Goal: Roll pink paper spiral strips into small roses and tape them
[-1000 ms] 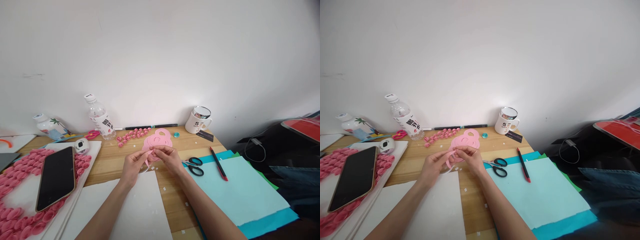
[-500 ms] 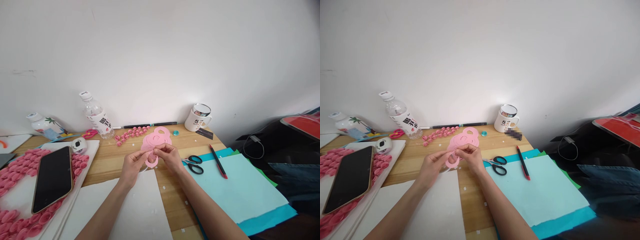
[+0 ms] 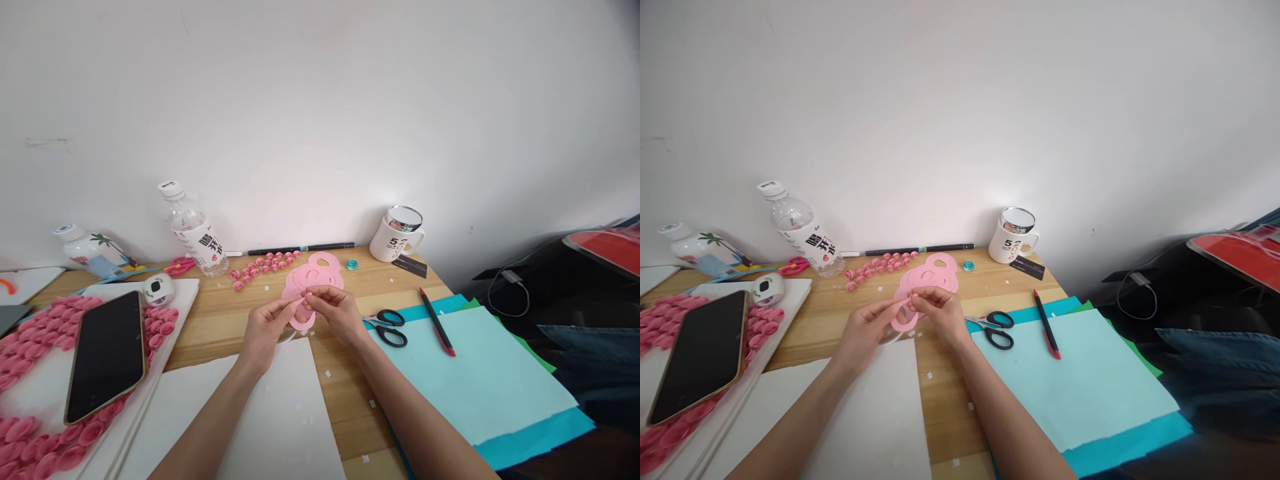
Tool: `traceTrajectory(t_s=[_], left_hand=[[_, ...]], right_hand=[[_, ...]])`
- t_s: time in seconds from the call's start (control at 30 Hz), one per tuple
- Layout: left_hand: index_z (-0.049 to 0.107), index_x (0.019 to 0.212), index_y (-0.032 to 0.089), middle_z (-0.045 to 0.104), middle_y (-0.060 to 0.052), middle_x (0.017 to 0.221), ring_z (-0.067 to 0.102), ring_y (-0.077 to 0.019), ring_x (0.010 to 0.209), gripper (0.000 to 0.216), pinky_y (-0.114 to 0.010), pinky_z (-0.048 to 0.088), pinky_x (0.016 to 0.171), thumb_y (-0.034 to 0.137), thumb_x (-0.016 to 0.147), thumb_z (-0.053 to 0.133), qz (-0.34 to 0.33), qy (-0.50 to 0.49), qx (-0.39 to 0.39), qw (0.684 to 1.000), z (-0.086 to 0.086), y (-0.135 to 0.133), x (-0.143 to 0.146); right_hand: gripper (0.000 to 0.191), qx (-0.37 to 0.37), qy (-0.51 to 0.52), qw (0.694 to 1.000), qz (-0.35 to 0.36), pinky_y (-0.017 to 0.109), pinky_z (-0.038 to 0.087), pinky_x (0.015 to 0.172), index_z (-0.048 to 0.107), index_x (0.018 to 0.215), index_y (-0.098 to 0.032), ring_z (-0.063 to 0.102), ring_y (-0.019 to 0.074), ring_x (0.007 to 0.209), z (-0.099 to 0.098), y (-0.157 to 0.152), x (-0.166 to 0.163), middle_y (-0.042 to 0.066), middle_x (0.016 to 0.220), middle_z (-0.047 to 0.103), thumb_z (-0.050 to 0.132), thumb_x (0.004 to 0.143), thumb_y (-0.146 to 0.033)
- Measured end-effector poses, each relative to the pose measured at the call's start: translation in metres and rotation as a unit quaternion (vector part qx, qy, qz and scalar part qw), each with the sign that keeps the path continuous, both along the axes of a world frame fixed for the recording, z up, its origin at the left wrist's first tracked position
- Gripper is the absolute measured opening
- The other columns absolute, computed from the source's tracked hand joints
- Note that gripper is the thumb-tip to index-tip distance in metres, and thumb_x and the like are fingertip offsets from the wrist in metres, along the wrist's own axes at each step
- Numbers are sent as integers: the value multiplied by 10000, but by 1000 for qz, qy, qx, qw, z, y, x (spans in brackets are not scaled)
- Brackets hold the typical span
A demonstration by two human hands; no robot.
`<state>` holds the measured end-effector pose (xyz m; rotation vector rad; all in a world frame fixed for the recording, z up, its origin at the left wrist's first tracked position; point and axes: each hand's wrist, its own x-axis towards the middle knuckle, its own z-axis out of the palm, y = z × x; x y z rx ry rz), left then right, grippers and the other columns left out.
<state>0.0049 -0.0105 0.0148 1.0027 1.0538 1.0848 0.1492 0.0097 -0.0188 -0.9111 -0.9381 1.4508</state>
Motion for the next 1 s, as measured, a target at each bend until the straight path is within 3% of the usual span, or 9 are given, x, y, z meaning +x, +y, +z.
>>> traceTrajectory(t_s=[0.33, 0.57, 0.8, 1.0], left_hand=[[686, 663, 139, 612, -8, 603, 545, -114, 610, 157, -240, 467, 644, 292, 686, 660, 2, -1, -8, 1000, 2, -1, 1], [685, 663, 138, 629, -17, 636, 562, -117, 620, 165, -243, 484, 649, 300, 684, 663, -12, -23, -23, 999, 2, -1, 2], [708, 845, 136, 675, -58, 726, 596, -146, 647, 241, -284, 509, 675, 315, 691, 660, -22, -19, -23, 999, -3, -1, 1], [701, 881, 140, 686, -62, 757, 611, -156, 673, 258, -292, 516, 668, 311, 692, 662, -14, -23, -30, 999, -5, 0, 0]], right_hand=[[212, 9, 10, 1000, -7, 285, 511, 724, 680, 805, -176, 641, 128, 700, 0, 0, 2, 64, 906, 696, 719, 640, -303], [199, 15, 1, 999, -28, 269, 520, 623, 668, 754, -184, 620, 123, 611, 1, 1, 1, 19, 739, 683, 740, 603, -292], [214, 9, -19, 999, -36, 265, 490, 548, 660, 710, -186, 599, 131, 544, 1, 0, 1, -12, 580, 648, 768, 553, -283], [192, 27, -54, 998, -31, 300, 508, 654, 707, 748, -201, 628, 155, 670, 1, 0, 1, 44, 843, 709, 737, 601, -321]])
